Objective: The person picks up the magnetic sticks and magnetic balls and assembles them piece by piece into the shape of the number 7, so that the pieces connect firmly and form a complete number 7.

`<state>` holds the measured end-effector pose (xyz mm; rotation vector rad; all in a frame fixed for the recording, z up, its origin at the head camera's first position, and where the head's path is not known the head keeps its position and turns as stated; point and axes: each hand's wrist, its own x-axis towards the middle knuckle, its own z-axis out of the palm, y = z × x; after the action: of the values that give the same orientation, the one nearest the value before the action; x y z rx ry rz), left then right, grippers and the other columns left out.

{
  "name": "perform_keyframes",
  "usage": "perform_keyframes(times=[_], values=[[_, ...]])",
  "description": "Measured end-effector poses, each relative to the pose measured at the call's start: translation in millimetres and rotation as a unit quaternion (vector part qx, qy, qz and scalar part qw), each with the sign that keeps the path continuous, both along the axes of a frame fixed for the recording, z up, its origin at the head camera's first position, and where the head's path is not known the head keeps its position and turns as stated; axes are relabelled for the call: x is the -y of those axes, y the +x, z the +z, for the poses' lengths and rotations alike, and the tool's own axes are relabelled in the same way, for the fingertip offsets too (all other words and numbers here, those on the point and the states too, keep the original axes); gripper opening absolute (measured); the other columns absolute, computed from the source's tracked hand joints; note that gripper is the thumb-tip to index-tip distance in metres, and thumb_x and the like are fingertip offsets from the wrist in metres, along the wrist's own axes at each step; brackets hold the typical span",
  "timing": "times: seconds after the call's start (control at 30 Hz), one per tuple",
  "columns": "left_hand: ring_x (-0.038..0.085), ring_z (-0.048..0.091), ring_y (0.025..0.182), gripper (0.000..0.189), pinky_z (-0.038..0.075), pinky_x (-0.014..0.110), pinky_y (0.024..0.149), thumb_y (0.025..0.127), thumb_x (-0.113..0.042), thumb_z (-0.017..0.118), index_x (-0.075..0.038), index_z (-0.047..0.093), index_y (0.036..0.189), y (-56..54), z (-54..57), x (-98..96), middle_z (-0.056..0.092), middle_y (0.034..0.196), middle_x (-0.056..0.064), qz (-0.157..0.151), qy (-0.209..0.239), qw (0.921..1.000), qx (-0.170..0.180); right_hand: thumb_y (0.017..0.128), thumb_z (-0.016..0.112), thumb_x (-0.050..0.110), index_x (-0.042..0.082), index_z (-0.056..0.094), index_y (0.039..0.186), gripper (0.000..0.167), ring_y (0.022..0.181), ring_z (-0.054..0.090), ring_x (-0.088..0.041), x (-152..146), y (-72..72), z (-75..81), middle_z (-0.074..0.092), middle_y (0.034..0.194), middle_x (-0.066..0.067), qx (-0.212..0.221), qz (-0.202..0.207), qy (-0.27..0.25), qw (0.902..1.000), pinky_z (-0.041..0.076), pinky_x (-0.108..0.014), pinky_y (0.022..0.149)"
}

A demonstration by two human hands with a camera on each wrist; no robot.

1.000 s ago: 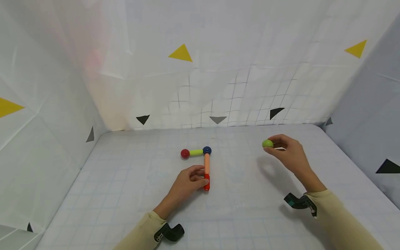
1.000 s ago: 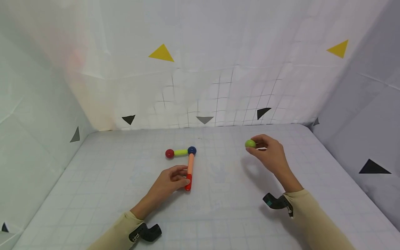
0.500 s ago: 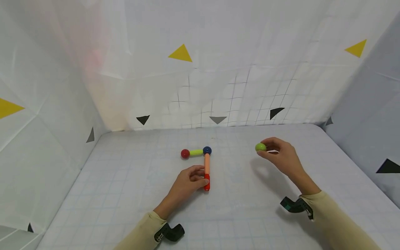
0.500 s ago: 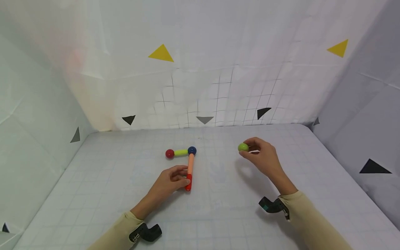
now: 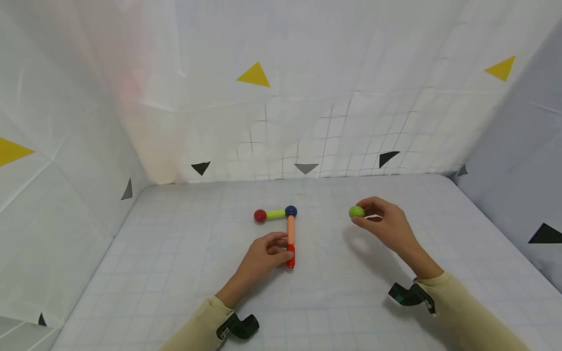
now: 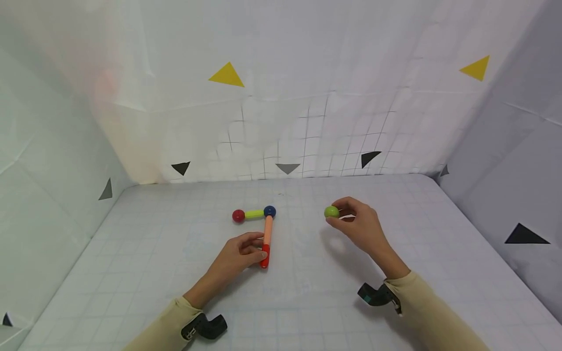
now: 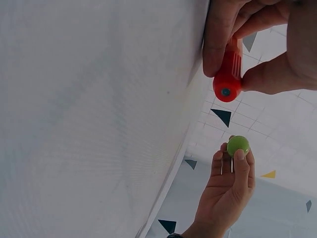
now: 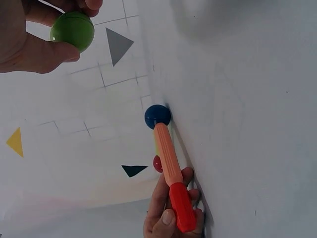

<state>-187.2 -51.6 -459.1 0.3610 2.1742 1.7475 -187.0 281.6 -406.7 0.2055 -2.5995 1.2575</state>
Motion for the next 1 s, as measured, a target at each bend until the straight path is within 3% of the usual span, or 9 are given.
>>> perform_keyframes(times=[0.67, 1.0], values=[[0.019, 0.067, 0.098, 0.050, 0.055, 0.031, 0.085, 0.094, -0.013, 0.077, -0.004, 0.061, 0.140, -0.7, 0.7, 0.5, 0.069, 0.117, 0.005, -0.003, 0.003, 1.0000, -0.004, 0.088, 0.085, 0.010, 0.006, 0.070, 0.113, 0.030, 0.096, 0.069, -0.022, 27, 7.9, -7.4, 0.072, 0.105, -0.005, 0.015, 0.048, -0.032, 0.9982, 0.058, -0.030, 0.081], [0.019, 0.067, 0.099, 0.050, 0.055, 0.030, 0.083, 0.094, -0.012, 0.077, -0.002, 0.060, 0.141, -1.8, -2.2, 0.4, 0.069, 0.118, 0.006, -0.006, 0.013, 0.9999, -0.009, 0.088, 0.086, 0.015, 0.009, 0.071, 0.111, 0.028, 0.094, 0.069, -0.020, 40, 13.2, -14.5, 0.071, 0.103, -0.003, 0.024, 0.082, -0.058, 0.9947, 0.059, -0.032, 0.081]])
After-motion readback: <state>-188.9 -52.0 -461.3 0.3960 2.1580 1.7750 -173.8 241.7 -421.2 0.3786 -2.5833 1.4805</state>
